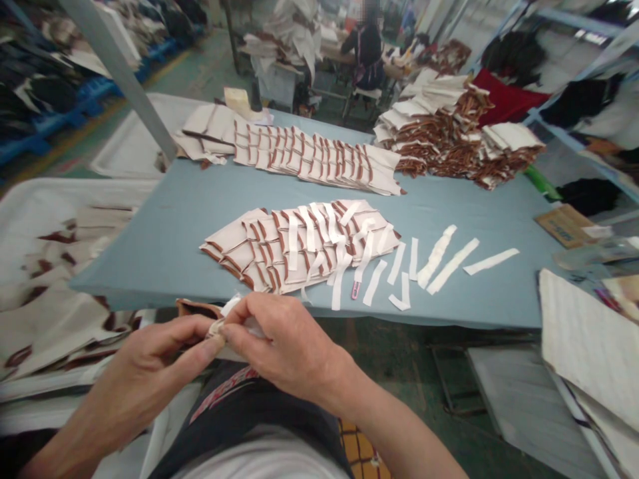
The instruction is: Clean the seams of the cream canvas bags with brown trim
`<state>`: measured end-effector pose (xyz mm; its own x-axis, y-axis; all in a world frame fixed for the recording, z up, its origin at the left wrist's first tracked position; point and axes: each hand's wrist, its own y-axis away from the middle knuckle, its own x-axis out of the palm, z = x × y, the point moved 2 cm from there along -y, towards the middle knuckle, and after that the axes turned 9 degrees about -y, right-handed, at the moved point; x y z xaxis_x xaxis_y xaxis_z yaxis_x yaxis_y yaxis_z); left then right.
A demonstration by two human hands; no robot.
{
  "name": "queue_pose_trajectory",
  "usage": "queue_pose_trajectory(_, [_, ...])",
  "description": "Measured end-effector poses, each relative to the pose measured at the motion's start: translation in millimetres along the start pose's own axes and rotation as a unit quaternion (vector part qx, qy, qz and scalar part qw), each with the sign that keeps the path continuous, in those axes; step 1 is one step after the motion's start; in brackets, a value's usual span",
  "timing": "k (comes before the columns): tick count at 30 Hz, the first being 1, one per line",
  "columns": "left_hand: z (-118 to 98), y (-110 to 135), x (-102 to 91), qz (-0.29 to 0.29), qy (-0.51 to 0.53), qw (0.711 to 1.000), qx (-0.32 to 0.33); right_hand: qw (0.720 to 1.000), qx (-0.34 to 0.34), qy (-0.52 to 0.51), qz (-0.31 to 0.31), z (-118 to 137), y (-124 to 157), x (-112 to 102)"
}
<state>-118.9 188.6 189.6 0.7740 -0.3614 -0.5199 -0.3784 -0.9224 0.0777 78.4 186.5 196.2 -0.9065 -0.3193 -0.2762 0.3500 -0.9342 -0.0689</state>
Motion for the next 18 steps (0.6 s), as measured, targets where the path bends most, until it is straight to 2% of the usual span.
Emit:
queue_pose_trajectory(6, [13,3,2.5,-0.004,-0.008,1.000,-0.018,0.999,0.007,0.032,0.000,-4,-4,2])
queue_pose_trajectory(11, [14,4,-0.3,0.001,-0.037,0.999,-0.035,1.000,0.006,-0.009,-0.004,-6,-5,2])
queue_pose_trajectory(16, [-1,-4,-1.0,-0.043,-0.050,0.998,0.017,0.999,0.035,-0.016,-0.027,-3,-4,0])
queue_pose_trajectory(18, [-6,-7,-0.2,-0.039,-0.059,0.996,0.047,0.998,0.045,-0.004,-0.037,-2,-4,0])
